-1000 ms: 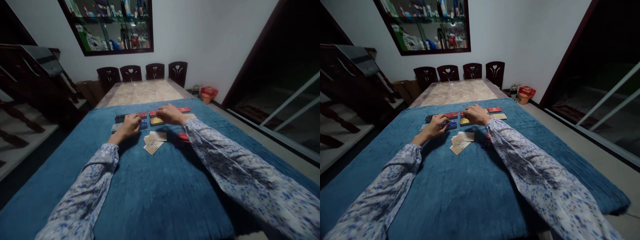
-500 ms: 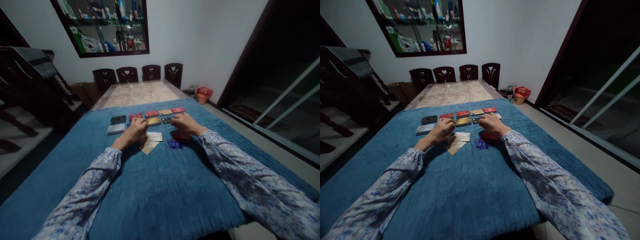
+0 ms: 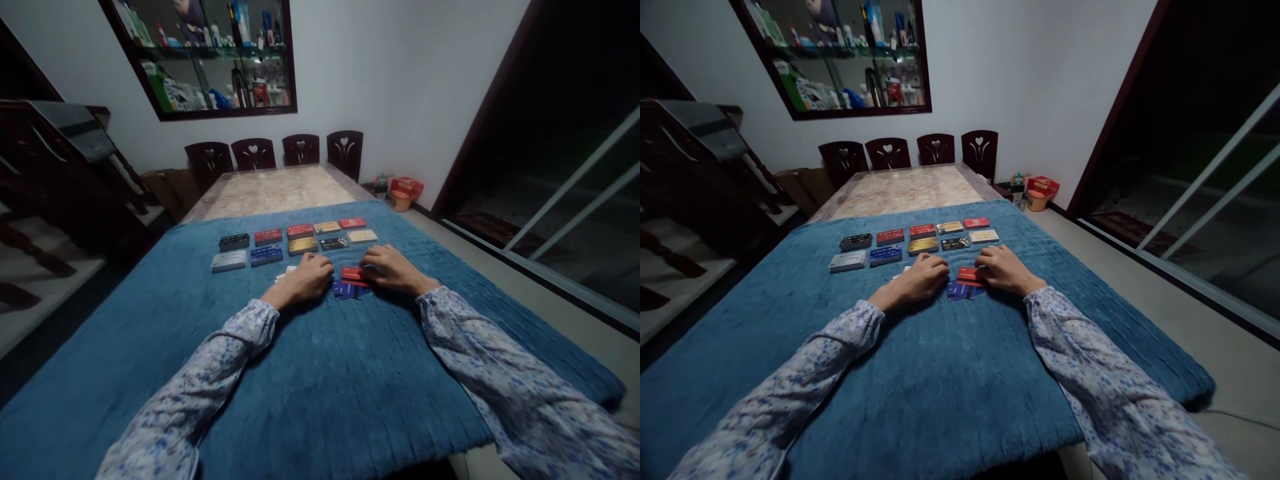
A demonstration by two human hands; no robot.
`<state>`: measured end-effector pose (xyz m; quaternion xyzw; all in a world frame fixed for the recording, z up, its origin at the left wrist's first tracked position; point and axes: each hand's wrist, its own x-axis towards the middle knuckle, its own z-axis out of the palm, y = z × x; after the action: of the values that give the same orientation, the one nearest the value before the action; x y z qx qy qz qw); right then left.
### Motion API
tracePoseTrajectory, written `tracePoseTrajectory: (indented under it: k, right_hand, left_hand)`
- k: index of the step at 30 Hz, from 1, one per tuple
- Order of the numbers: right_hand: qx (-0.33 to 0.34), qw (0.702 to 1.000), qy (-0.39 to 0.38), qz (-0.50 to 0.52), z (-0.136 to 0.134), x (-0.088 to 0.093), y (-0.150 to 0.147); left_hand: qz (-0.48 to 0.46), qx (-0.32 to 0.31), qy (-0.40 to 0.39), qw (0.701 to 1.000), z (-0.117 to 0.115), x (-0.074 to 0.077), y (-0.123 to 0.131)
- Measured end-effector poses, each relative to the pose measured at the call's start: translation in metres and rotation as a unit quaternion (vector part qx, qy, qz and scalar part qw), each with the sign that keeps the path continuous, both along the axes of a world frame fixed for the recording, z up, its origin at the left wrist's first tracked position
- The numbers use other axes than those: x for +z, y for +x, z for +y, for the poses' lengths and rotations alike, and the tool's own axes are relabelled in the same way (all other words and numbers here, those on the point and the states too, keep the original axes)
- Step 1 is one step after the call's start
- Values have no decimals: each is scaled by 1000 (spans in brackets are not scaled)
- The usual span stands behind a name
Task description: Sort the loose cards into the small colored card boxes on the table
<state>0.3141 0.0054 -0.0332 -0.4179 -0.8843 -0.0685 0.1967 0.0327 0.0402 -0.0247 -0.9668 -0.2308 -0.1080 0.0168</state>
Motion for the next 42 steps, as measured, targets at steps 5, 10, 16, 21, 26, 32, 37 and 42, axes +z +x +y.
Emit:
tracePoseTrajectory:
  k: [5,10,16,21,26,32,37,42]
  right_hand:
    - [14,999,-35,30,-8,-2,4]
    - [20,998,-62,26,-11,2,2]
    - [20,994,-103,11,-11,0,3]
    - [25,993,-113,25,-13,0,5]
    - [30,992,-115,34,-15,2,4]
    - [44,992,-109,50,-16,4,5]
    - [39,990,-117,64,-19,8,5]
    - [38,990,-106,87,-18,6,7]
  left_hand:
    - [-15,-28,-51,998,1,-4,28]
    - [-42,-41,-77,995,4,-8,41]
    - [-37,-44,-77,995,5,-12,38]
    - [-38,-46,-74,996,7,-12,38]
    - [-46,-51,-82,994,11,-13,37]
    - [-64,-78,-87,991,13,-12,35]
    - [-86,-89,-99,987,15,-11,32]
    - [-117,-85,-123,982,22,-14,31]
